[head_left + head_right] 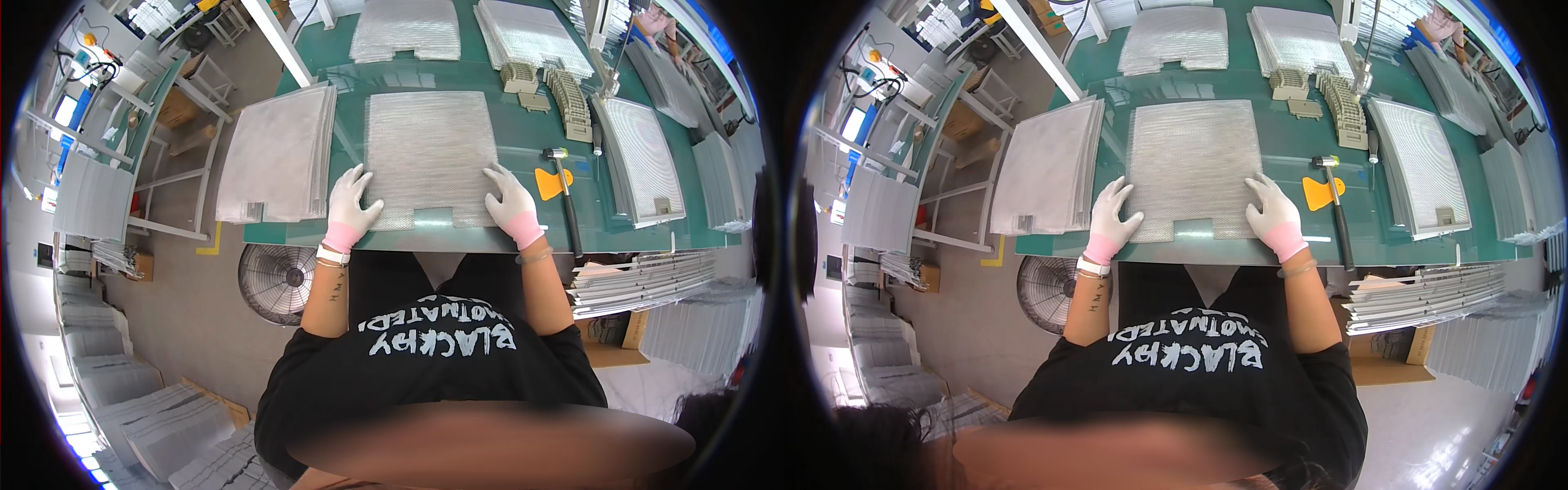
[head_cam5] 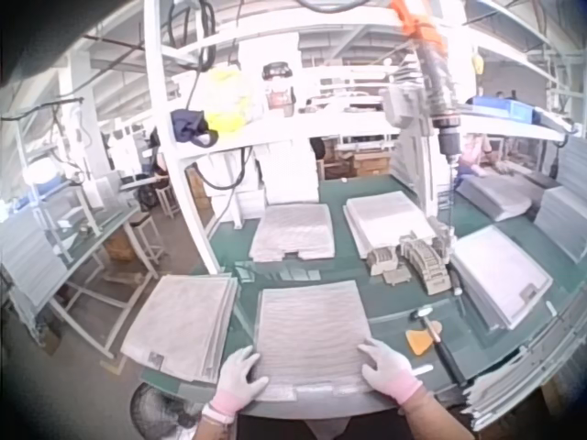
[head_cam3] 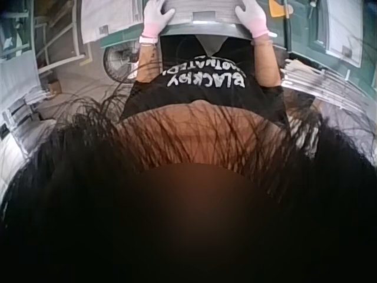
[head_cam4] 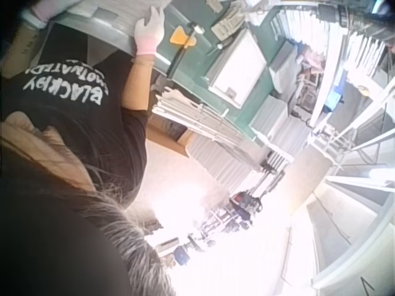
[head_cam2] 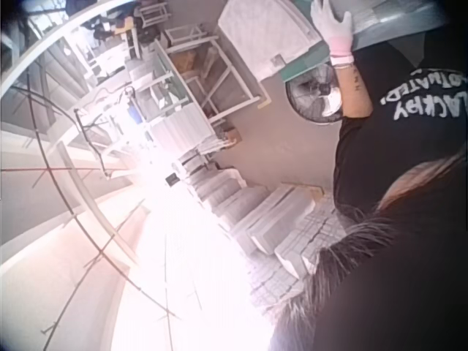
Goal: Assembling industrial mesh filters by fitting metal frames and securing them with a mallet and a press-like tool.
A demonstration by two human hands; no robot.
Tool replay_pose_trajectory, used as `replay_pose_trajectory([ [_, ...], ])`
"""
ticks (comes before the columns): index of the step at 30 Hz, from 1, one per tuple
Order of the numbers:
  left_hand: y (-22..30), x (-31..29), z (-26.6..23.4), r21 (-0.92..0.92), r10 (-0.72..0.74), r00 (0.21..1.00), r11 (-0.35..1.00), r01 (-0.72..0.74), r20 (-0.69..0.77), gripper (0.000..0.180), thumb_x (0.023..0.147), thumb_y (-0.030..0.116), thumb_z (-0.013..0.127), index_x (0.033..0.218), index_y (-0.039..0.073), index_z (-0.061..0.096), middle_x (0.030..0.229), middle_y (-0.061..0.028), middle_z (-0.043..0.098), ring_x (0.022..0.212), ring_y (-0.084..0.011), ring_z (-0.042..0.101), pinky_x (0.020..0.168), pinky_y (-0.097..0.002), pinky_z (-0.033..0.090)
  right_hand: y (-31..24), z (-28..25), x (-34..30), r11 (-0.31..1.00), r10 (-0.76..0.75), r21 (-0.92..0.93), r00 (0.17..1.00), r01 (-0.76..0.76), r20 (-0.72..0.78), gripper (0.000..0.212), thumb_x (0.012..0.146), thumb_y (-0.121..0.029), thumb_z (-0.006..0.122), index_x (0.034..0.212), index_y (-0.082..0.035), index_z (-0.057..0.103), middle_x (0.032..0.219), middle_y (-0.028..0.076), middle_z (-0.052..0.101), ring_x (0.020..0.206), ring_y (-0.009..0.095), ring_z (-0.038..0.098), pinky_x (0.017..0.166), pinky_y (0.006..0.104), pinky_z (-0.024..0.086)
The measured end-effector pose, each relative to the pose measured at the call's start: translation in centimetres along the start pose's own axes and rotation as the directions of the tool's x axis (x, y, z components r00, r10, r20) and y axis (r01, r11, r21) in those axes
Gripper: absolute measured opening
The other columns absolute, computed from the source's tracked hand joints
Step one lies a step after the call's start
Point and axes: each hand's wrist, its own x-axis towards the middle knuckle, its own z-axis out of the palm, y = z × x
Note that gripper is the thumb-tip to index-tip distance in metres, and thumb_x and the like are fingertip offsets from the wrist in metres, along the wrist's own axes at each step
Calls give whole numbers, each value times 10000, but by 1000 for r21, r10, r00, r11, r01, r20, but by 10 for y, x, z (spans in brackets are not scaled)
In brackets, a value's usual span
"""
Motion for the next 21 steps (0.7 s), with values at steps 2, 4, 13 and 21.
replay_pose_trajectory([
  [2, -3, 0, 3, 52, 18, 1000, 999, -17, -11, 596, 759, 267, 754, 1292, 39, 615, 1458, -192, 499, 1369, -387, 431, 1151, -481, 337, 0, 0, 0, 1000, -1, -8, 1000, 1, -5, 482, 824, -137, 591, 1304, -112, 619, 1437, 160, 531, 1277, 339, 541, 1045, 386, 465],
  [4, -4, 1, 3, 55, -6, 999, 998, 4, 36, 668, 757, 297, 754, 1354, 65, 568, 1487, -198, 463, 1399, -406, 384, 1173, -497, 295, 1, 0, 0, 1000, 10, -4, 1000, -10, -1, 481, 825, -139, 592, 1305, -113, 618, 1437, 158, 532, 1277, 338, 541, 1044, 388, 465],
  [13, -5, 8, 0, 38, -105, 989, 994, 101, 101, 782, 766, 361, 748, 1463, 134, 473, 1553, -209, 364, 1449, -414, 290, 1200, -494, 238, 1, -1, 2, 1000, 11, 3, 1000, -11, 6, 480, 832, -153, 592, 1309, -116, 615, 1438, 161, 529, 1281, 342, 537, 1051, 390, 459],
  [21, -12, 7, 2, 167, -89, 973, 985, 53, 213, 734, 806, 445, 690, 1460, 168, 503, 1571, -194, 347, 1457, -433, 261, 1206, -510, 215, 2, 0, 0, 1000, 9, -5, 1000, -9, 1, 479, 829, -155, 595, 1306, -116, 618, 1437, 169, 529, 1282, 345, 536, 1051, 390, 458],
])
